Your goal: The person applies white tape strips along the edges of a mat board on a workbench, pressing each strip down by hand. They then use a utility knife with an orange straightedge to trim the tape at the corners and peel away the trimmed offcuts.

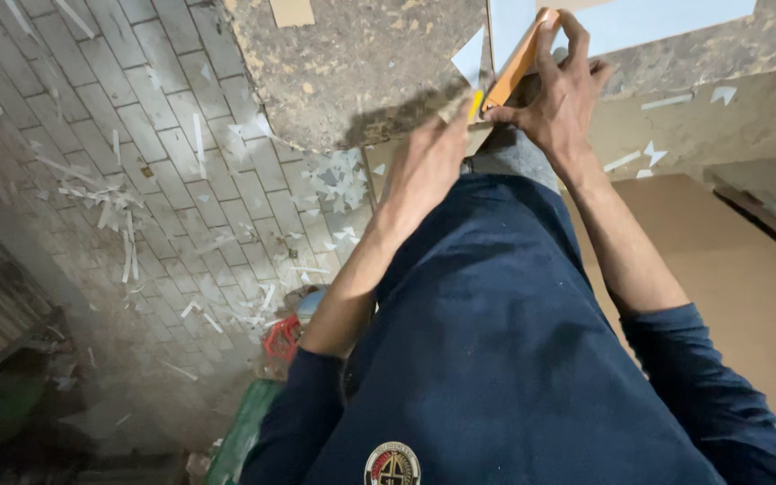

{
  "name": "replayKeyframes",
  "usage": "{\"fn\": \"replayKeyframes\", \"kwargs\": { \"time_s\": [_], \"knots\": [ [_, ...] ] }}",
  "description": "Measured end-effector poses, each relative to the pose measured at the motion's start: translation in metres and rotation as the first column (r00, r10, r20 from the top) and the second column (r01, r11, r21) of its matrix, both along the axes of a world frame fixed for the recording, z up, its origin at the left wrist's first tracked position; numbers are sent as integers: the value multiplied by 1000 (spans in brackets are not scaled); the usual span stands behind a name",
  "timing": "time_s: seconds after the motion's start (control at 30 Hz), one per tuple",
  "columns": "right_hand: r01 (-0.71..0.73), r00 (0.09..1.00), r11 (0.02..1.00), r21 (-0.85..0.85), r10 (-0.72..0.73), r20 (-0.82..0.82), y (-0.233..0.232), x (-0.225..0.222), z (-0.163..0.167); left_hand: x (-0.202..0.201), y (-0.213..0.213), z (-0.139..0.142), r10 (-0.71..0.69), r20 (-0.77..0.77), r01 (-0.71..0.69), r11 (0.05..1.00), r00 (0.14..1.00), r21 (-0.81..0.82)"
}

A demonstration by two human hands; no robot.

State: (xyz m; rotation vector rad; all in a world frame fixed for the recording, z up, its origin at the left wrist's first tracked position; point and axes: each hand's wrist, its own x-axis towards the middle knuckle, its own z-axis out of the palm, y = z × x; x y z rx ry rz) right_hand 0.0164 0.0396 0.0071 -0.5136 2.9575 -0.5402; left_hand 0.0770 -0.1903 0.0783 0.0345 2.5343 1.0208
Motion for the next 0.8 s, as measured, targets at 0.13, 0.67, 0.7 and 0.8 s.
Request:
{"fn": "replayKeyframes", "kwargs": {
  "time_s": [0.13, 0.67, 0.7, 0.8],
  "knots": [
    [-39, 999, 999, -34, 40, 10, -10, 1, 0, -8, -36, -2, 159, -672, -183, 982, 723, 36],
    [-217, 966, 943, -253, 170, -195, 25, -19, -5, -55, 11, -83, 173, -608, -318, 938, 775, -138],
    [-227, 960, 937, -265, 170, -222, 31, -19, -5, -56, 13, -82, 190, -579, -324, 936, 793, -138],
    [-245, 954, 945, -215, 196, -225, 34, -22, -10, -60, 15, -81, 213, -560, -342, 930, 800, -136]
  ]
}}
